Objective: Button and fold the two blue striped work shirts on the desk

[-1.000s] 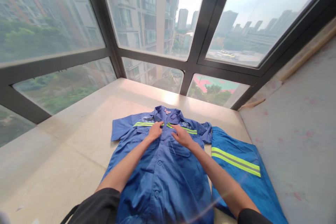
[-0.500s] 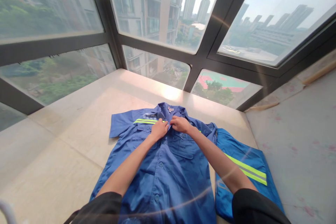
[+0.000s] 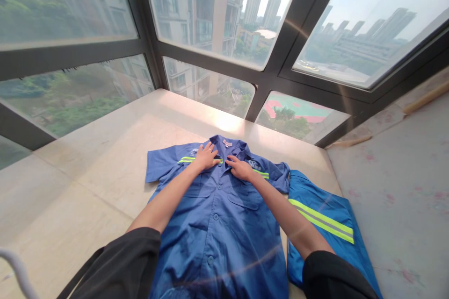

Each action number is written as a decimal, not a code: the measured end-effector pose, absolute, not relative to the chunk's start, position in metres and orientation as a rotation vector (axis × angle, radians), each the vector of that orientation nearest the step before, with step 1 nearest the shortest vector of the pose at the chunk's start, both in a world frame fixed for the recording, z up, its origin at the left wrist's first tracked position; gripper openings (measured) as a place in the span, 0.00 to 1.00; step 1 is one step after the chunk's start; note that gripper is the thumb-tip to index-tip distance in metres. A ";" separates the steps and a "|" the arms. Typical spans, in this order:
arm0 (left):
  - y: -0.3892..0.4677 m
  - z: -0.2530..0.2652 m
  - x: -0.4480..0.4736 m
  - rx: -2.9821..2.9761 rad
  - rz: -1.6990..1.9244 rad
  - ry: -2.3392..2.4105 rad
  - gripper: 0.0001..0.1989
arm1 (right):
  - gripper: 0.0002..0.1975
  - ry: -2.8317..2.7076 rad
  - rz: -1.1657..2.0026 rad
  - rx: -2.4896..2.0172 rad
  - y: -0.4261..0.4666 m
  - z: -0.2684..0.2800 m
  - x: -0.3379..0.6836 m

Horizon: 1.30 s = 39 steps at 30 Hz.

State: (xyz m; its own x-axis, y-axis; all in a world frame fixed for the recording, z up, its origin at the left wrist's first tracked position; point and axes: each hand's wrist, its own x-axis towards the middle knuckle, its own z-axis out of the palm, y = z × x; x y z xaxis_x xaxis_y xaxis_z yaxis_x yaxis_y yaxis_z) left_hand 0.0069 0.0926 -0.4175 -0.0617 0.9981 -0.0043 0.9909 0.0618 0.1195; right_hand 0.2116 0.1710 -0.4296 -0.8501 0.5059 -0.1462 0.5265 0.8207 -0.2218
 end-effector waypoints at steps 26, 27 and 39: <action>0.108 -0.408 -0.005 2.649 0.186 1.773 0.15 | 0.30 2.858 -0.002 0.923 0.155 -0.437 0.218; 0.108 -0.410 -0.006 2.632 0.152 1.780 0.15 | 0.31 2.879 -0.010 0.871 0.155 -0.436 0.217; 0.105 -0.388 -0.001 2.554 0.335 1.770 0.17 | 0.26 2.804 -0.324 0.586 0.172 -0.426 0.183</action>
